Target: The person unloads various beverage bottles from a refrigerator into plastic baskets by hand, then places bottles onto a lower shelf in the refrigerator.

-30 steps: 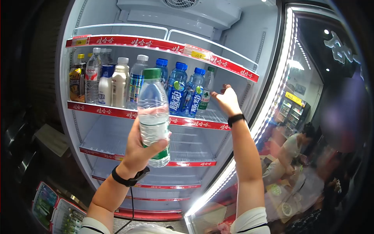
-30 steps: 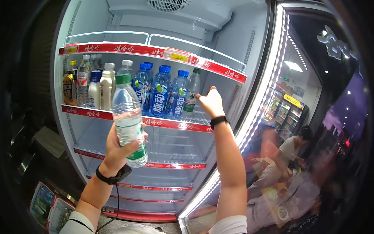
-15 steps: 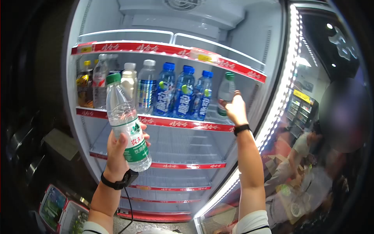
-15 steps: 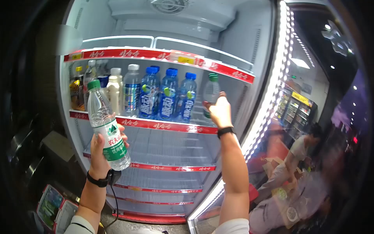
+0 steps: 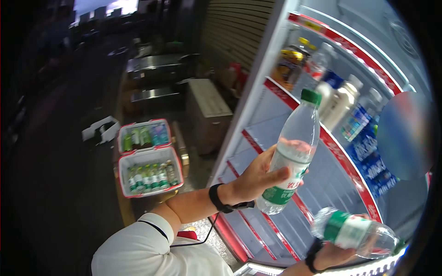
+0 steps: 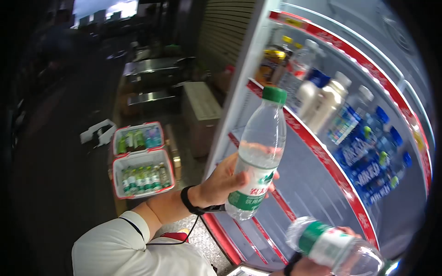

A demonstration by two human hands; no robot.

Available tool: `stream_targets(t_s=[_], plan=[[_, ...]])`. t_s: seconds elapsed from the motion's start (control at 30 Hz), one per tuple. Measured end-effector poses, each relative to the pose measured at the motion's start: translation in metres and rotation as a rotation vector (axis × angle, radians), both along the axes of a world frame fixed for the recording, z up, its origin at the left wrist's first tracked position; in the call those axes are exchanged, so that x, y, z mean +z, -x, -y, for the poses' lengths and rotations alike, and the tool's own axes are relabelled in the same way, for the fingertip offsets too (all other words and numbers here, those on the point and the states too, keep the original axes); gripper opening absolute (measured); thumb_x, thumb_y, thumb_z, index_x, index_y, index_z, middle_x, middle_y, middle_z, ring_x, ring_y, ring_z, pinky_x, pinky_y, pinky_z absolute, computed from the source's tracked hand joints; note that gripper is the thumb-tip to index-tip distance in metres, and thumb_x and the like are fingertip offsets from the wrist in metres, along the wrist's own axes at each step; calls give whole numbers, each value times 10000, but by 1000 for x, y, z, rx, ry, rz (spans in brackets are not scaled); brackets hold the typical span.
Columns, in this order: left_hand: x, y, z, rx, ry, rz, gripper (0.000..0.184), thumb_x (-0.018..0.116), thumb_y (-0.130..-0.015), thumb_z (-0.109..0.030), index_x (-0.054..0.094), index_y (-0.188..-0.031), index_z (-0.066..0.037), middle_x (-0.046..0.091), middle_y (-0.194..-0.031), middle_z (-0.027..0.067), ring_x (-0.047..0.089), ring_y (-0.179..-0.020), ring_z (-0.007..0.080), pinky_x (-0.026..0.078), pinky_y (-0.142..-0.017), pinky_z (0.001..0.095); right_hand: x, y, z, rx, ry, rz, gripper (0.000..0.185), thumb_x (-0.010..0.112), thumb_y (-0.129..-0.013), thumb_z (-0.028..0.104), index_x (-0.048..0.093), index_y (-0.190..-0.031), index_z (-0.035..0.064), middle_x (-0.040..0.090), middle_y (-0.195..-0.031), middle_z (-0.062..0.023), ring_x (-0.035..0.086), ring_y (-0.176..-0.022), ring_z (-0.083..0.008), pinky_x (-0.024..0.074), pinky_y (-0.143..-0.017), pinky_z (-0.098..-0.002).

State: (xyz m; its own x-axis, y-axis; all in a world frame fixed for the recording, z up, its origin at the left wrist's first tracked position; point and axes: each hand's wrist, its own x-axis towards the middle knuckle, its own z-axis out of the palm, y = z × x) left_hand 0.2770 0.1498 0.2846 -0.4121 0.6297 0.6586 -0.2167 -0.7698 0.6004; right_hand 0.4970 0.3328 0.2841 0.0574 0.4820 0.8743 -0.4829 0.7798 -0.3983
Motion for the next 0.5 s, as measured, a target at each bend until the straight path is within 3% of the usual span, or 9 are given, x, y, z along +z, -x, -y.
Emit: stream_targets(t_s=[0.03, 0.07, 0.13, 0.17, 0.2, 0.27, 0.33, 0.4, 0.5], plan=[[-13, 1, 13, 19, 30, 22, 773, 714, -902, -498, 388, -1439, -49, 602, -1189, 90, 652, -1045, 177, 558, -895, 349, -7, 25, 20, 161, -23, 65, 860, 435, -940, 659, 367, -1447, -32, 570, -1200, -241, 577, -1073, -319, 514, -929, -469], [-23, 1, 31, 46, 83, 34, 805, 716, -894, -516, 378, -1453, -46, 597, -1212, 97, 651, -1048, 180, 551, -898, 346, -15, 51, 41, 135, -38, 149, 846, 396, -935, 665, 384, -1434, -18, 581, -1140, -217, 592, -1033, -331, 505, -915, -474], [-46, 0, 62, 153, 155, 81, 820, 723, -885, -526, 385, -1455, -43, 596, -1234, 108, 651, -1056, 179, 544, -898, 343, -33, 92, 78, 656, 358, 126, 795, 568, -902, 529, 374, -1408, -53, 607, -1036, -229, 669, -858, -287, 585, -715, -388], [-60, 4, 80, 183, 201, 72, 787, 729, -892, -497, 406, -1442, -36, 607, -1237, 116, 643, -1087, 185, 541, -911, 351, -52, 103, 82, 866, 490, 197, 793, 596, -892, 520, 368, -1412, -34, 606, -1028, -226, 673, -849, -289, 587, -718, -389], [-79, 6, 94, 266, 274, 124, 897, 743, -864, -524, 341, -1496, -32, 623, -1227, 141, 664, -1054, 228, 544, -919, 385, -72, 116, 88, 1080, 617, 269, 792, 623, -883, 511, 362, -1416, -14, 606, -1020, -224, 677, -841, -291, 588, -721, -390], [-103, 10, 126, 381, 323, 219, 772, 729, -899, -466, 397, -1447, -36, 629, -1234, 141, 671, -1049, 235, 547, -916, 386, -89, 148, 107, 1161, 677, 519, 704, 699, -858, 434, 428, -1350, 10, 628, -983, -178, 679, -814, -254, 584, -708, -363], [-135, 25, 158, 453, 385, 281, 648, 700, -939, -399, 433, -1406, -37, 638, -1221, 140, 675, -1043, 239, 554, -906, 391, -133, 190, 121, 1204, 595, 651, 526, 630, -910, 391, 490, -1253, 19, 636, -941, -115, 672, -756, -208, 574, -675, -323], [-168, 38, 190, 497, 399, 415, 567, 674, -965, -338, 458, -1391, -32, 650, -1190, 146, 684, -998, 242, 573, -860, 408, -150, 219, 156, 1258, 643, 788, 451, 625, -927, 331, 501, -1232, 22, 647, -940, -106, 663, -736, -193, 573, -667, -322], [-222, 65, 236, 495, 345, 612, 494, 593, -1001, -353, 498, -1353, -20, 658, -1165, 145, 684, -970, 241, 578, -838, 407, -204, 265, 190, 1233, 634, 1010, 403, 619, -964, 282, 529, -1261, 24, 659, -1017, -77, 648, -828, -158, 535, -743, -289]])
